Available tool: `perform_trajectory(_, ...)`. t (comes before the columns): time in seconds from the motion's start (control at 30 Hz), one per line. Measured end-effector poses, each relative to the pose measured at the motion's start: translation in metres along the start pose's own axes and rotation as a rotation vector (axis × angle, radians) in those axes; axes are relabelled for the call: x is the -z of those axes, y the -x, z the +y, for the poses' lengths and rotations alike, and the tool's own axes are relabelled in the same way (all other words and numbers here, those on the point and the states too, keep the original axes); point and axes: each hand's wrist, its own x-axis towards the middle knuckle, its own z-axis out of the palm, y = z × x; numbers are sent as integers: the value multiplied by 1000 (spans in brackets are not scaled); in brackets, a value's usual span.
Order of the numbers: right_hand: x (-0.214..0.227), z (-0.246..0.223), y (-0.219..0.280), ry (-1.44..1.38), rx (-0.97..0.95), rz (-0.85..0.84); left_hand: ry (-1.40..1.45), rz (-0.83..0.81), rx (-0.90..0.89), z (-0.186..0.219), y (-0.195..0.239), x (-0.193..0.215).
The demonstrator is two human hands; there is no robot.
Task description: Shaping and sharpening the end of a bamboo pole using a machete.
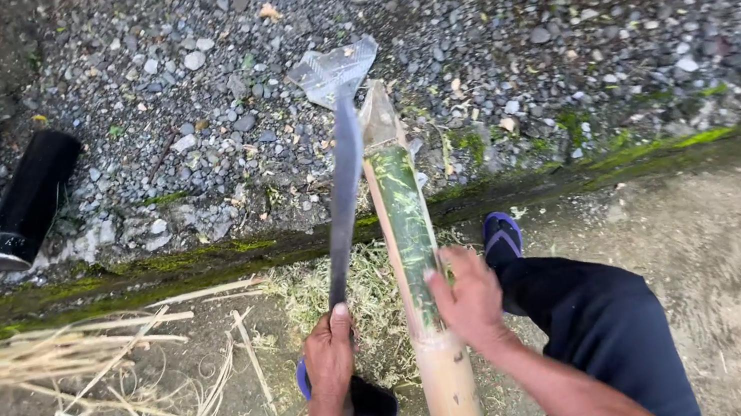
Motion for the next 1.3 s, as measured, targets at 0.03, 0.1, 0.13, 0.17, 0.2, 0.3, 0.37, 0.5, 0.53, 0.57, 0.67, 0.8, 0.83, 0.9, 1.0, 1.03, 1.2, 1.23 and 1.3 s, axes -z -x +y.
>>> perform_trajectory(0.03, 14, -5, -29, -7, 7, -21, 0, 17, 16, 9, -6, -1)
perform_trajectory(0.1, 39, -15, -85, -306, 390, 226, -287, -1, -70, 27, -22, 1)
perform_trajectory(0.13, 52, -24, -112, -312, 391, 216, -287, 5, -61, 41, -36, -4)
perform_trajectory(0.17, 65, -33, -139, -154, 445, 296, -424, -49, -82, 55, -50, -7)
perform_trajectory(0.2, 76, -43, -165, 5, 505, 368, -554, -102, -97, 66, -63, -10)
perform_trajectory(0.3, 98, -50, -233, 443, 771, 231, -676, -93, -266, 102, -95, -10)
perform_trajectory(0.37, 96, -38, -277, 573, 840, 112, -716, -111, -270, 130, -104, -4)
perform_trajectory(0.5, 116, -40, -310, 729, 524, -373, -866, -187, -285, 157, -120, 5)
perform_trajectory(0.53, 110, -27, -314, 727, 522, -379, -868, -190, -279, 159, -123, 6)
perform_trajectory(0.57, 106, -14, -317, 669, 561, -319, -894, -194, -287, 161, -126, 7)
perform_trajectory(0.67, 101, 1, -319, 564, 618, -237, -892, -209, -287, 168, -132, 7)
perform_trajectory(0.8, 104, 0, -315, 516, 656, -190, -840, -210, -271, 174, -136, 2)
perform_trajectory(0.83, 105, 0, -313, 517, 657, -190, -839, -210, -271, 178, -133, 0)
perform_trajectory(0.9, 106, 1, -310, 509, 649, -194, -862, -191, -247, 185, -129, -1)
perform_trajectory(1.0, 102, 9, -309, 520, 663, -158, -862, -211, -220, 195, -122, 1)
perform_trajectory(1.03, 100, 11, -310, 520, 658, -162, -863, -216, -218, 196, -122, -1)
perform_trajectory(1.2, 91, 7, -319, 627, 725, -137, -893, -183, -281, 193, -123, -9)
perform_trajectory(1.23, 90, 7, -317, 621, 722, -134, -900, -183, -283, 189, -125, -9)
perform_trajectory(1.3, 90, 6, -318, 584, 757, -101, -900, -76, -365, 184, -131, -12)
